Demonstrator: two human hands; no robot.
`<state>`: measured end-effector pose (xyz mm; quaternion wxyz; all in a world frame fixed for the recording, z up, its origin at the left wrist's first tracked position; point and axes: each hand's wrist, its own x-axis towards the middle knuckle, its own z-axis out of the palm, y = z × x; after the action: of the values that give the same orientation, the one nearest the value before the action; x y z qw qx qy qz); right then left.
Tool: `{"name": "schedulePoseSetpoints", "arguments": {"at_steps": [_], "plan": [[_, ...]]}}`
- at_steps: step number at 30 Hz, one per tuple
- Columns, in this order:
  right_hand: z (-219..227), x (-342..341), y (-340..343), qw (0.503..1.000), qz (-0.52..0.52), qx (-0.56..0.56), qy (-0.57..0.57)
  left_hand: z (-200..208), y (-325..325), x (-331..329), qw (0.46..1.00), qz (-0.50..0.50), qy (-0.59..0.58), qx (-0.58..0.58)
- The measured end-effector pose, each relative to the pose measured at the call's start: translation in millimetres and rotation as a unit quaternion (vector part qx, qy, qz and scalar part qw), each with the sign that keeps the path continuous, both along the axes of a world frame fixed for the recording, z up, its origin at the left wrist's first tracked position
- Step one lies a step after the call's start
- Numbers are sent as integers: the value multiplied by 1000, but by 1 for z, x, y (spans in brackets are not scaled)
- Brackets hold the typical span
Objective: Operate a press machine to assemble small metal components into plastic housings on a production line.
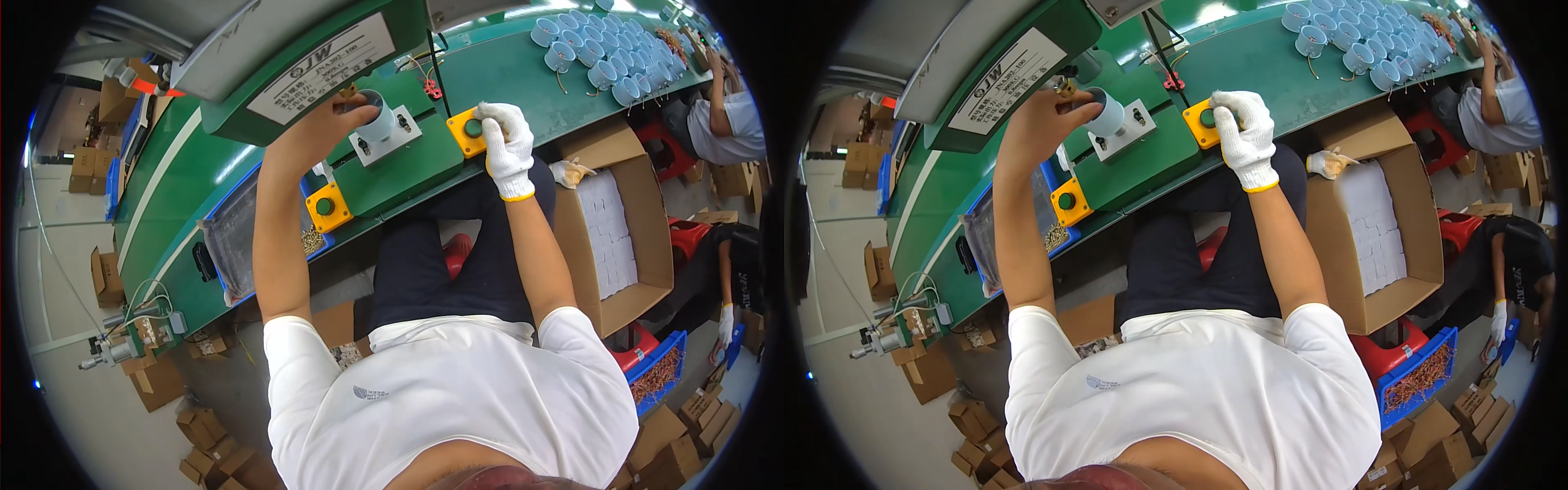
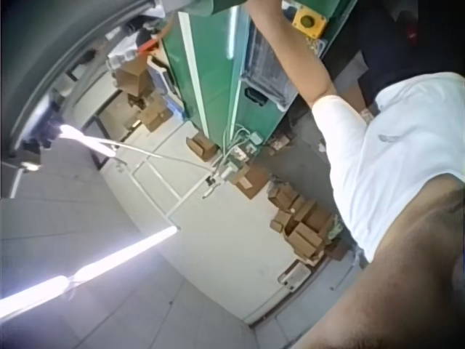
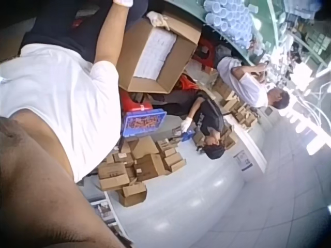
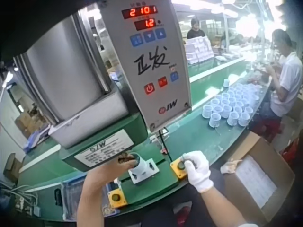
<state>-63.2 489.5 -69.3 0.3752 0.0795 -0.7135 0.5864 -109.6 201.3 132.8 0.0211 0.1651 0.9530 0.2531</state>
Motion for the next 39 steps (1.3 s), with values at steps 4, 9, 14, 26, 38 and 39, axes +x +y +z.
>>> {"name": "schedulePoseSetpoints", "arguments": {"at_steps": [4, 9, 14, 26, 38, 39], "plan": [[16, 5, 8, 988, -36, 127, 74, -60, -46, 43, 963, 64, 92, 247], [12, 4, -1, 984, 13, 148, 99, -147, -80, 136, 956, 206, 152, 143], [17, -1, -1, 956, -75, 245, 141, -136, -82, 120, 951, 51, 303, 22], [-17, -2, -1, 998, 57, 8, 19, -131, -184, 105, 991, 93, 62, 74], [-17, -4, -4, 999, 41, -6, 30, -130, -180, 103, 999, -23, 7, -44], [-17, -4, -4, 999, 40, -6, 31, -128, -179, 102, 999, -24, 8, -44]]}}
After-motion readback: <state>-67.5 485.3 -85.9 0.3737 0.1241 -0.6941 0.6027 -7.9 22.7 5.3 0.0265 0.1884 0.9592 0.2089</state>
